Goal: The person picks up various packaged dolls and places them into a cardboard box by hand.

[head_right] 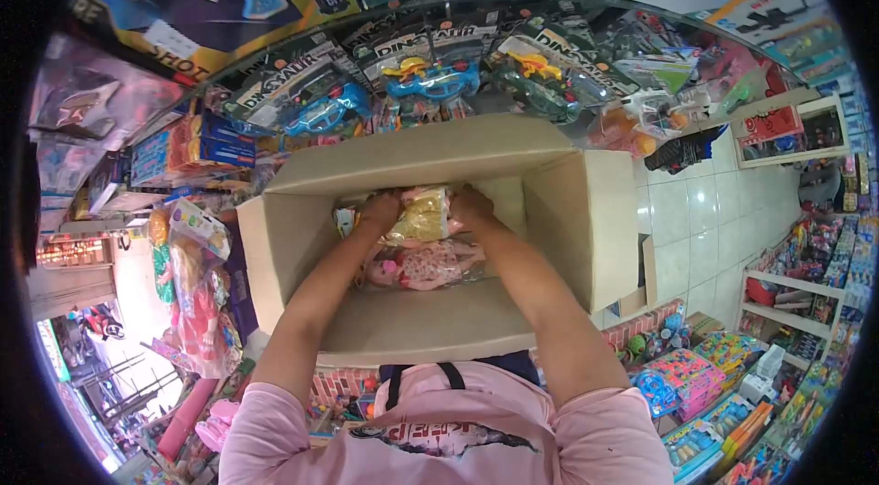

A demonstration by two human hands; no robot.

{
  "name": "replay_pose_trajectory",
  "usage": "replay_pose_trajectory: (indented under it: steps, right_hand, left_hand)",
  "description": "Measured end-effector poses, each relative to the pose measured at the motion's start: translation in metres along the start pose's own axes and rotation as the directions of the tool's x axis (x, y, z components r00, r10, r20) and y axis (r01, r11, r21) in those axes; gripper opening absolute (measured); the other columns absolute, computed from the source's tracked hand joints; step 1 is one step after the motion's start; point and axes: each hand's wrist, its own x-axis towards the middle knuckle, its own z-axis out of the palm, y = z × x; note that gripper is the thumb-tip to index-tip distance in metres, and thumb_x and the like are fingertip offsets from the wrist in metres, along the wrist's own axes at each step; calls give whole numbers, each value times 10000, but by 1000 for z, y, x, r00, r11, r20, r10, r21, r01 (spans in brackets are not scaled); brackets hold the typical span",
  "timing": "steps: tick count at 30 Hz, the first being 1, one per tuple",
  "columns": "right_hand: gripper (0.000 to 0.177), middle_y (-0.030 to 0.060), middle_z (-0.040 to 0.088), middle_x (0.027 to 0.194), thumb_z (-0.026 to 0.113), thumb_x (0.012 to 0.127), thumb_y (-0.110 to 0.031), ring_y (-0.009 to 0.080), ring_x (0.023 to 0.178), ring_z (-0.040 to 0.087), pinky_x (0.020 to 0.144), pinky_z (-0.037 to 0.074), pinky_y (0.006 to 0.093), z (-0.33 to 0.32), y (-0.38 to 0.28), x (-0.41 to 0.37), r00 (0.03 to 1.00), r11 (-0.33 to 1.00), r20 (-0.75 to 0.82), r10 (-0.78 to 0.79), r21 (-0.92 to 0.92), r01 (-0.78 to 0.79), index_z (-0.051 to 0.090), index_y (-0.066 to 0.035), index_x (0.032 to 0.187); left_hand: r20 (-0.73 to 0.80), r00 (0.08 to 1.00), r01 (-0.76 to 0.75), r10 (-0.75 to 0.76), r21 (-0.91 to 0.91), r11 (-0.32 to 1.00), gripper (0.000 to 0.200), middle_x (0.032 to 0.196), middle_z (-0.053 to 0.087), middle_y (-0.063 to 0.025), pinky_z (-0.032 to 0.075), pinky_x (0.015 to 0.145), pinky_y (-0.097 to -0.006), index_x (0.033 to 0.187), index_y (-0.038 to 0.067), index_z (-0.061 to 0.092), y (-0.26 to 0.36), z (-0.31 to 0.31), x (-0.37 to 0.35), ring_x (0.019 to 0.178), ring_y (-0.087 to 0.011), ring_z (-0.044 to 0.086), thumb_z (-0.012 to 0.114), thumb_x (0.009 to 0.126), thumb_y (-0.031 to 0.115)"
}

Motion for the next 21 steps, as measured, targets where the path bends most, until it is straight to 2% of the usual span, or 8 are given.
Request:
replay_pose_trajectory:
  steps: [3, 5, 6, 9, 15, 18, 20, 21]
  right_hand:
    - [479, 228, 680, 1005, 492, 926, -403, 361, 1003, 652, 914, 496, 458, -38, 1, 0, 973, 994, 225, -43, -90, 65, 606, -35, 1210]
    - [530, 207, 685, 1035, 559, 900, -375, 359, 997, 655, 884, 495, 465, -118, -20, -28, 848, 956, 492, -199, -92, 278, 540, -27, 1300]
    - [530, 207, 685, 1035, 559, 900, -375, 359, 997, 655, 884, 495, 465, -141, -20, -40, 855, 951, 472, -216, -97, 294, 540, -27, 1300]
    - [398, 197, 677, 964, 605, 879, -260, 292, 888, 670, 782, 512, 400, -200, -5, -102, 895, 846, 102, -435, 387, 367, 602, 5, 1177]
    - [224, 108, 651, 860, 554, 942, -142, 143, 756, 576, 686, 457, 280, -275, 76, -186, 796, 734, -594, -117, 489, 472, 627, 24, 1074]
    - [240, 106, 631, 830, 532, 964, -171, 132, 760, 562, 692, 445, 277, -237, 151, -171, 620, 721, -768, 163, 522, 457, 624, 38, 1038]
    - [311, 97, 653, 970, 489, 997, -247, 141, 848, 604, 763, 477, 291, -172, 236, -149, 857, 564, -397, 329, 810, 159, 591, 13, 1134]
    - [298, 108, 656, 920, 492, 988, -246, 145, 812, 616, 729, 488, 287, -123, 267, -133, 872, 239, -298, 387, 946, 218, 602, -2, 1119]
  left_hand:
    - [-414, 895, -55, 169, 273, 960, 516, 1271, 607, -160, 456, 974, -477, 1359, 30, 474, -5, 26, -9, 1161, -341, 579, 480, 968, 367]
    - [-284, 939, -118, 194, 263, 957, 497, 1273, 601, -166, 458, 971, -475, 1340, 50, 504, 14, -24, -59, 1153, -345, 581, 489, 964, 375]
    - [-127, 967, -186, 219, 228, 956, 479, 1275, 595, -173, 460, 969, -472, 1321, 71, 535, 28, -53, -92, 1144, -349, 584, 497, 960, 384]
    - [-379, 855, -453, 354, -212, 866, 376, 1252, 579, -212, 442, 972, -450, 1197, 1, 592, 41, -116, -193, 1178, -375, 540, 529, 957, 283]
    - [-943, 231, -239, -238, -292, 926, 138, 880, 556, -175, 441, 778, -414, 938, -19, 581, -21, -88, -306, 852, -350, 550, 572, 902, 114]
    - [-843, 198, -173, -501, -533, 828, 162, 874, 559, -153, 433, 750, -383, 944, -18, 583, -72, -5, -320, 816, -298, 538, 570, 915, 141]
    - [-679, 273, -124, -681, -727, 675, 183, 896, 578, -133, 441, 758, -374, 973, -23, 588, -95, 76, -309, 818, -271, 543, 570, 922, 153]
    - [-525, 349, -75, -776, -841, 536, 191, 912, 588, -124, 451, 776, -371, 994, -23, 593, -102, 114, -302, 831, -260, 553, 571, 926, 155]
